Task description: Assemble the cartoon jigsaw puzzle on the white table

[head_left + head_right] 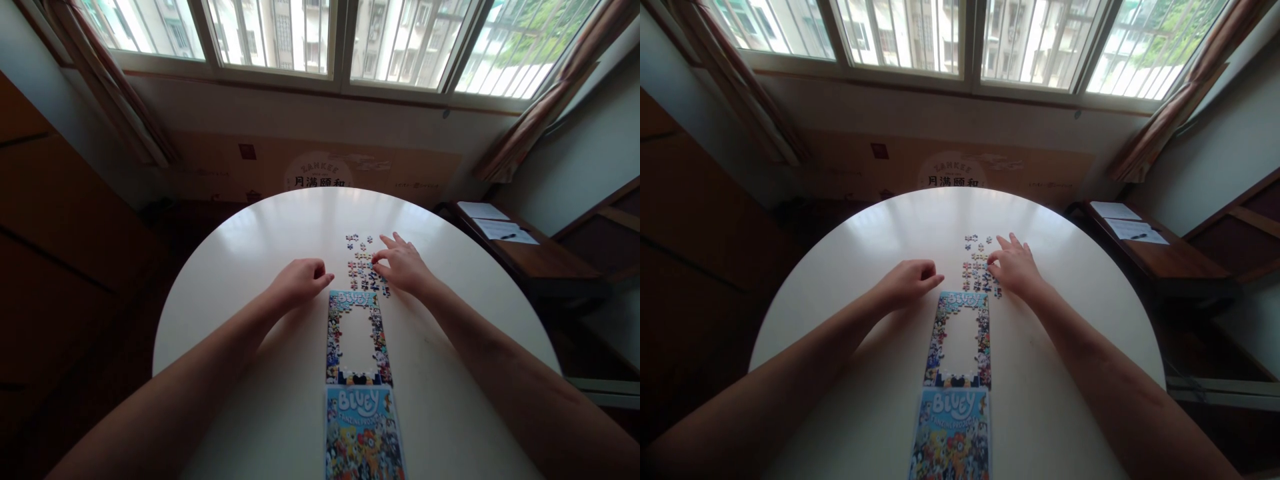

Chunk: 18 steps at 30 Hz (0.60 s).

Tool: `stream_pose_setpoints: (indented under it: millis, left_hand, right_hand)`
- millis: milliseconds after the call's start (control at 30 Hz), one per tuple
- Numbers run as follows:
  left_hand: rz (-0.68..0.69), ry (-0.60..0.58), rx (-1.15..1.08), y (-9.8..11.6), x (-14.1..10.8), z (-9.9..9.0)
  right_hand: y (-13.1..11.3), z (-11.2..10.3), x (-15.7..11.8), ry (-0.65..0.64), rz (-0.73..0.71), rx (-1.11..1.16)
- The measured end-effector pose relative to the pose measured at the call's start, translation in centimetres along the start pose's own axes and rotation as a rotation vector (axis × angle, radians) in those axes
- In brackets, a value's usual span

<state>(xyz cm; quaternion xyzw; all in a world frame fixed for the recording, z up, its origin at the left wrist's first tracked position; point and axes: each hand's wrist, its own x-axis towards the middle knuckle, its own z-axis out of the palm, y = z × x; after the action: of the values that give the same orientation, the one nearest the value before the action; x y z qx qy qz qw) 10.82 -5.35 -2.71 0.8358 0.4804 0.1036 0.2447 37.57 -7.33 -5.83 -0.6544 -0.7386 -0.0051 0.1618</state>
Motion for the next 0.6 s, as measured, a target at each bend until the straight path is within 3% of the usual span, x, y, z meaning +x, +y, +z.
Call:
stream_pose_setpoints:
  millis: [300,600]
  left_hand:
    - [0.009,0.000,-0.013,-0.33,0.07,0.06]
    - [-0.006,0.008,-0.044,-0.40,-0.01,0.16]
  right_hand:
    - [-0.23,0.09,-0.26,0.014,-0.046,-0.052]
    - [-0.47,0.09,-0.74,0.204,-0.184,-0.171]
